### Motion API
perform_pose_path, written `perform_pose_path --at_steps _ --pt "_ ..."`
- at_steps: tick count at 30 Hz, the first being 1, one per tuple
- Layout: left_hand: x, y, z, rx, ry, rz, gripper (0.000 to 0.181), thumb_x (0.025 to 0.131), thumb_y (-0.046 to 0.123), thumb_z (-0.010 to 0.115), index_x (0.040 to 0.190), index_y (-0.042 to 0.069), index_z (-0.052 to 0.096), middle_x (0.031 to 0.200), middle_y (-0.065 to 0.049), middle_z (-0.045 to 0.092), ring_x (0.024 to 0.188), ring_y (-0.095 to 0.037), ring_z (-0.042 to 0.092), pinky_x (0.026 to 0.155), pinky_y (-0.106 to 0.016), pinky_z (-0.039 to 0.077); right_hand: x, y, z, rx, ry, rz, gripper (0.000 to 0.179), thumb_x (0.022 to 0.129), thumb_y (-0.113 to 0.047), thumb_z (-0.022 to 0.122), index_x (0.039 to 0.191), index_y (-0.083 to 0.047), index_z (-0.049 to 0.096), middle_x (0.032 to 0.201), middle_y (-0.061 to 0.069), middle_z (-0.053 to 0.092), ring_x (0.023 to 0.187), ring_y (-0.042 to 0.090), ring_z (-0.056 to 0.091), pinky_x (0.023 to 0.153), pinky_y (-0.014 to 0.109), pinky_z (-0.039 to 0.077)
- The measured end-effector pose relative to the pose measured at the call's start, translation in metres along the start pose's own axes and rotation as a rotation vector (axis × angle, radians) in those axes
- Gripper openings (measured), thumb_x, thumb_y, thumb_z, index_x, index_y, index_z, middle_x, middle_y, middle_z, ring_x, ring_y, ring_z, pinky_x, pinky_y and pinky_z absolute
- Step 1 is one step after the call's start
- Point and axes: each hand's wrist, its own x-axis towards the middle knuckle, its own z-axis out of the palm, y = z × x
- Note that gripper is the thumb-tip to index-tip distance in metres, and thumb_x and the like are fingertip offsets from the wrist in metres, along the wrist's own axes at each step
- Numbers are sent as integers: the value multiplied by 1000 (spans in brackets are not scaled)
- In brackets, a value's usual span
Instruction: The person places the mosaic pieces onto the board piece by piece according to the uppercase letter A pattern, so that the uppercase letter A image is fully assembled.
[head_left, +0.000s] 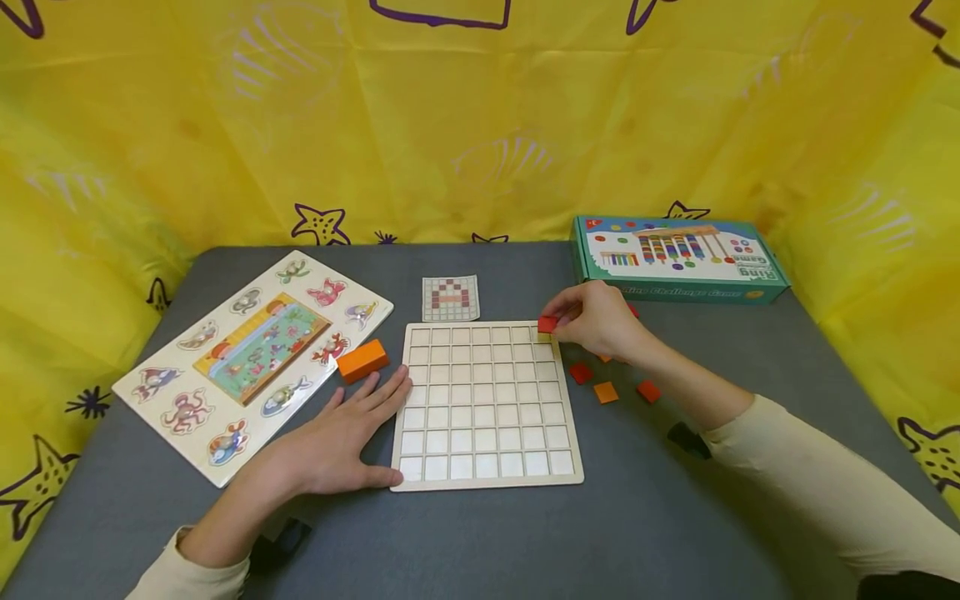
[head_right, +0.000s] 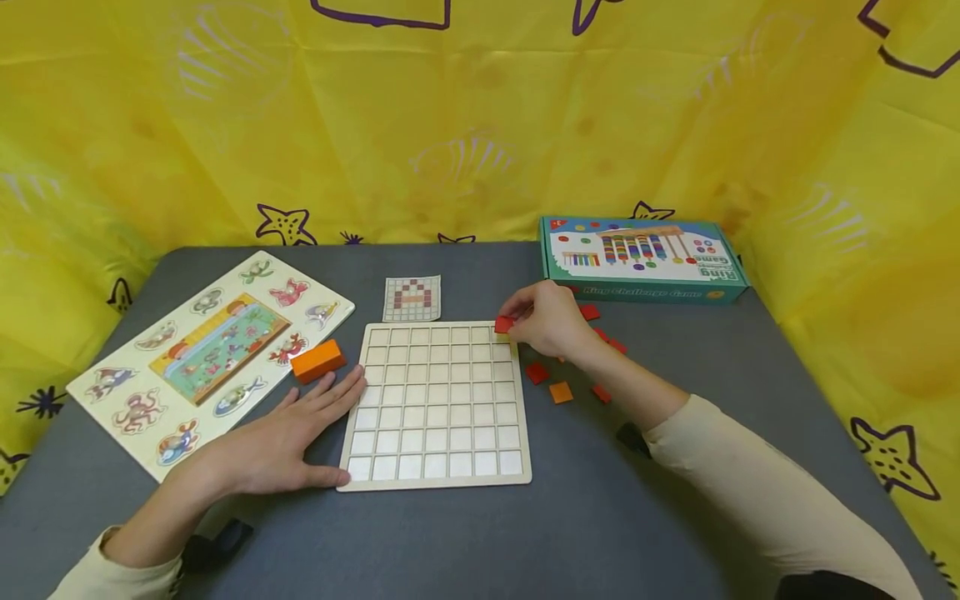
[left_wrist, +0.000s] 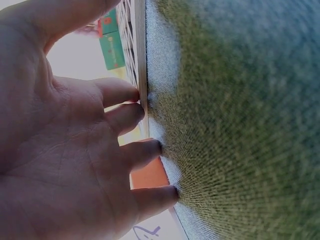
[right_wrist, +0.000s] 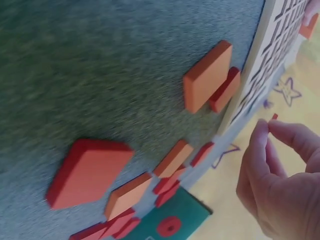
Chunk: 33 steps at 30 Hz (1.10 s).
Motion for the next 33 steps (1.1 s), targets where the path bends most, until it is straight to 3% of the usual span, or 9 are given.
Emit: perform_pose_path --at_steps 8,19,33 --pt "-1 0 -1 -2 4 8 114 85 57 81 169 17 15 177 -4 4 161 -45 10 117 -81 7 9 -10 10 44 -30 -34 24 81 -10 87 105 -10 82 96 7 78 89 23 72 76 33 59" --pt "-1 0 0 -7 4 6 114 85 56 81 169 16 15 177 -4 4 161 -44 9 117 -81 7 26 -26 33 75 -73 -52 24 79 -10 85 103 -11 83 93 4 79 83 16 72 78 31 58" --pt "-1 1 1 -24 11 26 114 85 57 80 169 15 16 177 -5 6 160 -46 9 116 -82 7 40 -40 53 92 -135 -23 25 77 -7 86 102 -11 83 87 3 78 81 19 68 72 29 56"
